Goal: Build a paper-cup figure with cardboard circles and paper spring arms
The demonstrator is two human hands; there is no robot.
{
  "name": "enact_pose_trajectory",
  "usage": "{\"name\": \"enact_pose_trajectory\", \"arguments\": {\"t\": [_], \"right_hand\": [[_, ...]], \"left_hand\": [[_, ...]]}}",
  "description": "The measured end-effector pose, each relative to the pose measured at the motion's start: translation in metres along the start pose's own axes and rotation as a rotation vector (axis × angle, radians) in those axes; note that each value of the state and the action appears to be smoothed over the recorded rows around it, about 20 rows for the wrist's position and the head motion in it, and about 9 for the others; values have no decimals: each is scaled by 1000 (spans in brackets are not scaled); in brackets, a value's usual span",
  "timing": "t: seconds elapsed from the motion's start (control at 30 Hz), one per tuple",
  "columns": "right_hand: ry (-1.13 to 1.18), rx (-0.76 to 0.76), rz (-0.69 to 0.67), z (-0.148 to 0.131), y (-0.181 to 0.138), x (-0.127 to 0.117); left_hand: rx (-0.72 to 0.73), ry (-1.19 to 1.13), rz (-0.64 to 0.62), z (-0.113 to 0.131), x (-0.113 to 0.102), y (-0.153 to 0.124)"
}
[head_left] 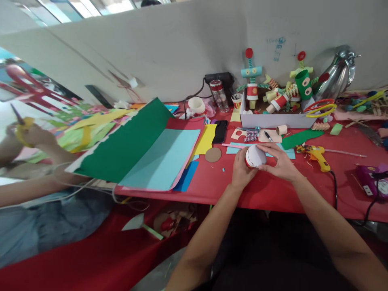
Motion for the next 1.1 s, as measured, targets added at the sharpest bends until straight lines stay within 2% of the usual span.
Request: {"name": "enact_pose_trajectory", "arguments": {"t": [0.13, 0.33, 0.43, 0.53, 0.67, 0.8, 0.97, 1.1], "right_hand": [[-32, 6, -5, -3, 0, 1], [32, -5, 45, -6, -2, 7], [107, 23, 56, -7, -4, 8], [132, 46, 49, -8, -5, 8], [62, -6, 77, -11, -7, 11], [-24, -77, 97, -15, -7, 13], [-1, -20, 115, -13, -8, 12], [36, 5, 89, -8, -8, 13]], "left_hand": [[-138, -94, 0, 0, 2, 0], [-572, -438, -18, 10, 10, 3], [-753, -584, -75, 16, 6, 7], [-840, -695, -145, 22, -1, 11], [-882, -726, -210, 25, -2, 11], [-890, -677, -222, 22, 4, 6], [-757, -527, -245, 23, 9, 4], [-583, -414, -239, 25, 7, 6]]}}
Point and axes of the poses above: each hand's wrist, its own y-axis towards the middle knuckle, its own x-axis out of the palm, z = x × y, the point moved 2 cm from there along y, towards the middle knuckle, and after that the axes turned 15 degrees about z, right-handed, at the moved point
